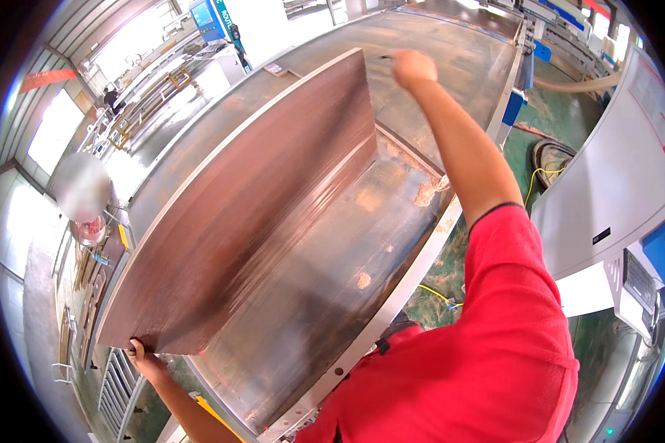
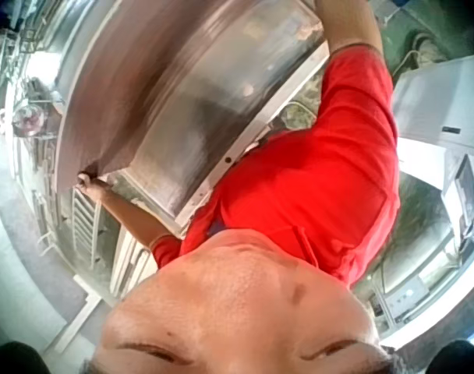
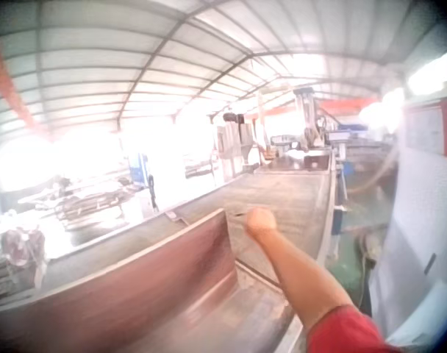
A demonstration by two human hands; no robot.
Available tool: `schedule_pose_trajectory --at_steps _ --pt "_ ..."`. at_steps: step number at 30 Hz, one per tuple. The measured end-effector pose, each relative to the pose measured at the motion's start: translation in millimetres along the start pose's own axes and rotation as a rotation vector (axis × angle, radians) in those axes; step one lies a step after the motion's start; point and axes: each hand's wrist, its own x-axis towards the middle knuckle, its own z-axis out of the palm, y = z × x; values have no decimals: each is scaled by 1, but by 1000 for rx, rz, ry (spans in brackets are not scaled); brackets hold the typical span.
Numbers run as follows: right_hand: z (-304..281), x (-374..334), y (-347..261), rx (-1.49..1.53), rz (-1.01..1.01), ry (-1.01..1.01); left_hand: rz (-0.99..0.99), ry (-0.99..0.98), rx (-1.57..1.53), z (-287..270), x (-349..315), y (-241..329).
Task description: The person wipes the edges and surfaces of wooden furniture panels with a cloth and then stacks them on top of each other.
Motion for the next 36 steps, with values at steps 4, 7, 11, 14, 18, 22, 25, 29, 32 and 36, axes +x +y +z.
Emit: schedule_pose_trajectory --at_steps 4,7,11,14,18,22,25,29,32,36 --pt "93 1 84 432 456 50 -30 34 -23 -7 8 -2" --pt "154 -49 62 793 479 -188 -91 -3 -15 -5 0 10" --pt "187 -81 25 1255 439 -204 -99 -69 -27 -15 9 8" --pt "163 -61 15 1077 407 -242 -64 -25 -34 -20 8 7" --pt "84 22 18 1194 217 50 -79 31 -47 7 3 9" --pt "-61 97 -13 1604 -111 328 -69 3 -13 -2 10 2" --pt "-124 56 -92 1123 -118 589 -61 65 -43 20 -8 21" --pt "-91 -20 -188 993 -349 20 -81 252 41 23 -20 30" --pt "-41 -76 -238 881 -831 186 -71 152 -44 43 -2 12" --pt "-54 -187 -352 780 -1064 -40 4 159 -88 32 -14 29"
